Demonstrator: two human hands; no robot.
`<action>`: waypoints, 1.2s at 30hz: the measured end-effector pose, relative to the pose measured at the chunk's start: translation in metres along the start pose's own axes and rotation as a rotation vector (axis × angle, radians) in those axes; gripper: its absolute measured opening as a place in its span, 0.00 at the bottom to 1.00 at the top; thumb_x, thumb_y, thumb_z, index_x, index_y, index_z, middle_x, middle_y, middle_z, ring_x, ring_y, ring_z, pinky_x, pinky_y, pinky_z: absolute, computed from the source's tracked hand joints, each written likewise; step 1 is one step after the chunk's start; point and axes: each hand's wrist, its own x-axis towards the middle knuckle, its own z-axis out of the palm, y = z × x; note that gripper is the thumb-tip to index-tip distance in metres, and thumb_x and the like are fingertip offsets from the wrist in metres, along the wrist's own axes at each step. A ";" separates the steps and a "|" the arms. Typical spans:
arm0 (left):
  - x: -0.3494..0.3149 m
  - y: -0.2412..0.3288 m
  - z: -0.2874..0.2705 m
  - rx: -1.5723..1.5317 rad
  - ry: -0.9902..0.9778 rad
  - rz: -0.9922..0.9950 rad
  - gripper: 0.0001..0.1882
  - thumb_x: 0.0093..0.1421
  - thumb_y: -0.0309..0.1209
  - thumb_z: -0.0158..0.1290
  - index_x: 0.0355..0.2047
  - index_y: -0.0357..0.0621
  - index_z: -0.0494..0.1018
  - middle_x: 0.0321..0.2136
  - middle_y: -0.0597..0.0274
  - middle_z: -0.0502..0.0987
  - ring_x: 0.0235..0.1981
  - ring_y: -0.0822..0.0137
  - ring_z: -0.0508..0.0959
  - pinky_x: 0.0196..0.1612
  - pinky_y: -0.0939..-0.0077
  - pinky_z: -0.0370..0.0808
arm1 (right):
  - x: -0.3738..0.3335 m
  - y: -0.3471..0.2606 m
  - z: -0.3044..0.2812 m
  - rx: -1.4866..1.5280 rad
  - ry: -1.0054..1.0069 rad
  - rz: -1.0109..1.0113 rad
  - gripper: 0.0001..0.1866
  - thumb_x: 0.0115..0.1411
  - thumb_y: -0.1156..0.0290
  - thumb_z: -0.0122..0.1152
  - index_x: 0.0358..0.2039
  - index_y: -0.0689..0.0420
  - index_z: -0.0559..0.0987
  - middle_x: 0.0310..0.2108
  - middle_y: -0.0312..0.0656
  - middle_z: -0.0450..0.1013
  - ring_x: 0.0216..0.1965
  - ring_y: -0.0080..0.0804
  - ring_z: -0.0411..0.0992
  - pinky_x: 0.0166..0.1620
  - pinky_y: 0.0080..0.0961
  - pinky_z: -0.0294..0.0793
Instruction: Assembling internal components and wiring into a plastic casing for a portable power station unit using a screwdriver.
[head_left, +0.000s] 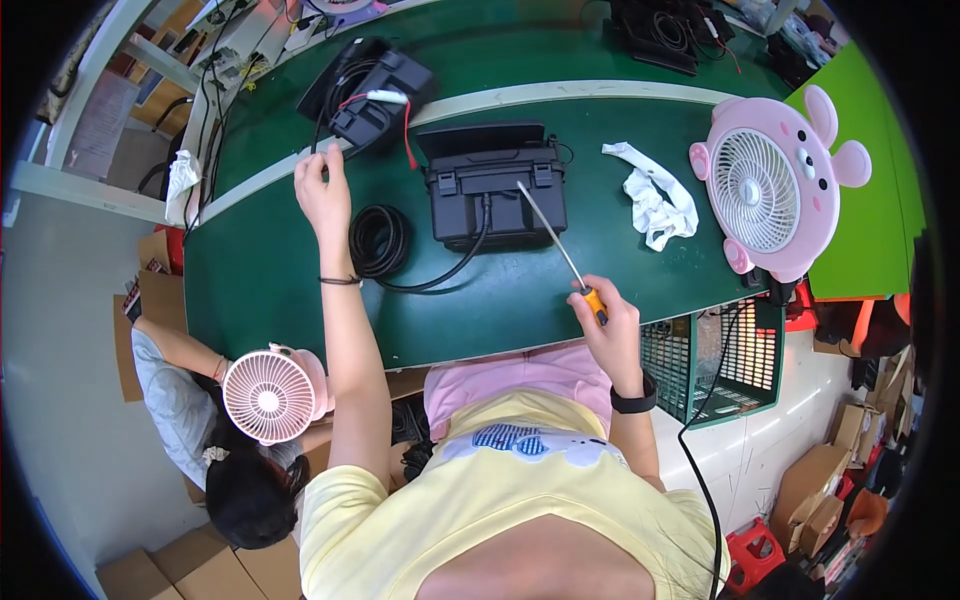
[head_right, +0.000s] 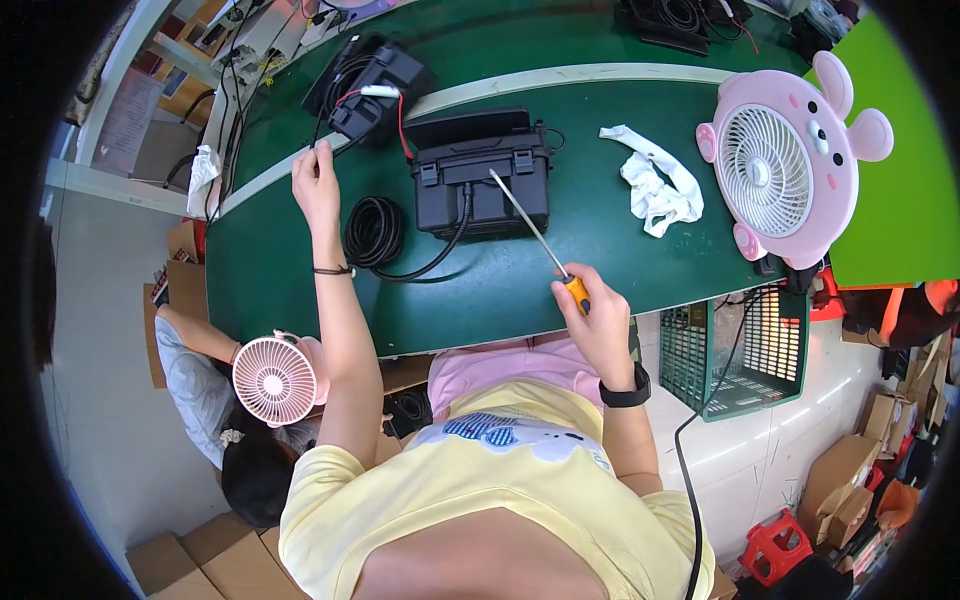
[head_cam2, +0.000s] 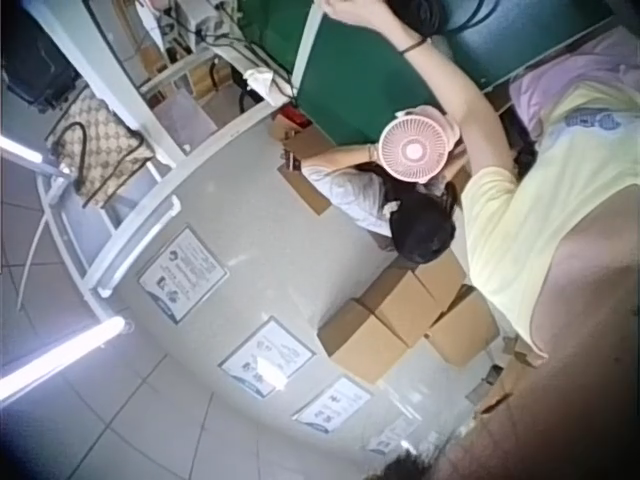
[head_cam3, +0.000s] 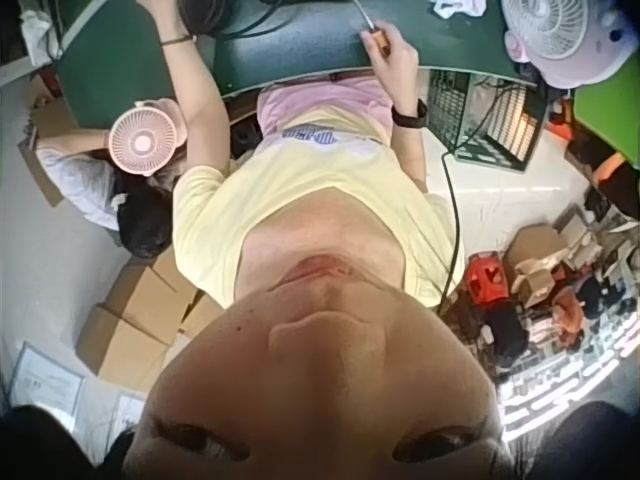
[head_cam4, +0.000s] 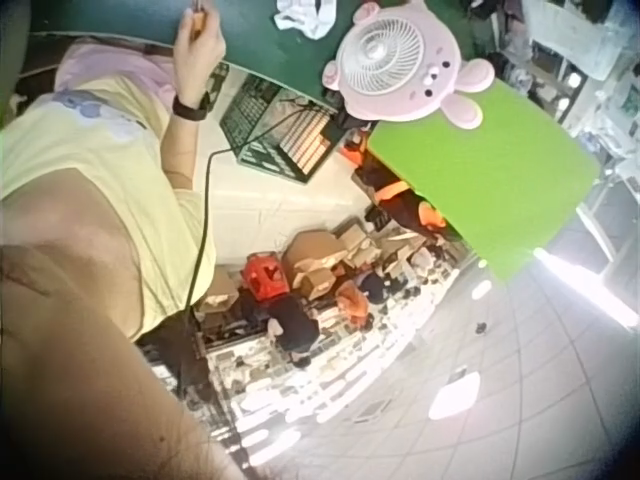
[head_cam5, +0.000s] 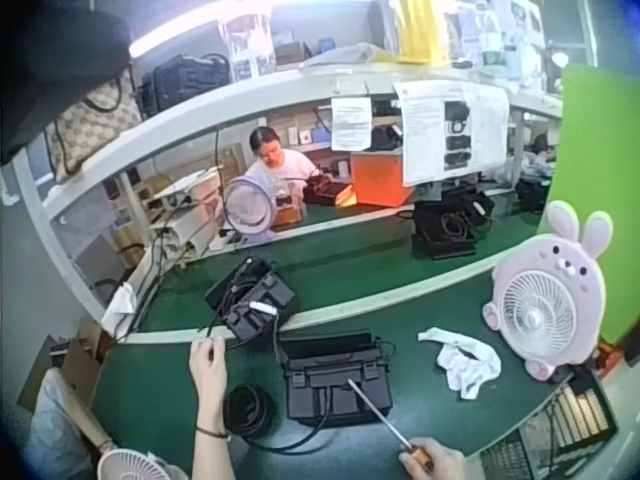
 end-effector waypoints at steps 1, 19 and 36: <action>-0.003 0.004 -0.009 -0.018 -0.023 0.025 0.16 0.63 0.39 0.58 0.27 0.37 0.78 0.32 0.54 0.76 0.35 0.55 0.75 0.43 0.63 0.71 | 0.002 -0.001 0.002 0.058 0.008 0.002 0.10 0.61 0.70 0.65 0.42 0.58 0.78 0.29 0.45 0.79 0.26 0.40 0.79 0.31 0.27 0.75; -0.046 0.126 0.053 -0.106 -0.866 0.887 0.35 0.52 0.44 0.65 0.61 0.57 0.69 0.66 0.61 0.63 0.66 0.49 0.61 0.67 0.54 0.63 | -0.021 -0.005 0.018 0.348 -0.028 0.123 0.11 0.66 0.71 0.59 0.47 0.61 0.75 0.30 0.41 0.80 0.31 0.22 0.77 0.37 0.19 0.74; -0.073 0.144 0.099 -0.075 -0.499 0.561 0.15 0.68 0.37 0.48 0.45 0.44 0.80 0.46 0.59 0.81 0.61 0.47 0.67 0.62 0.59 0.68 | -0.011 0.007 -0.008 -0.156 0.135 -0.065 0.18 0.66 0.72 0.55 0.57 0.55 0.73 0.36 0.48 0.79 0.31 0.41 0.78 0.34 0.32 0.77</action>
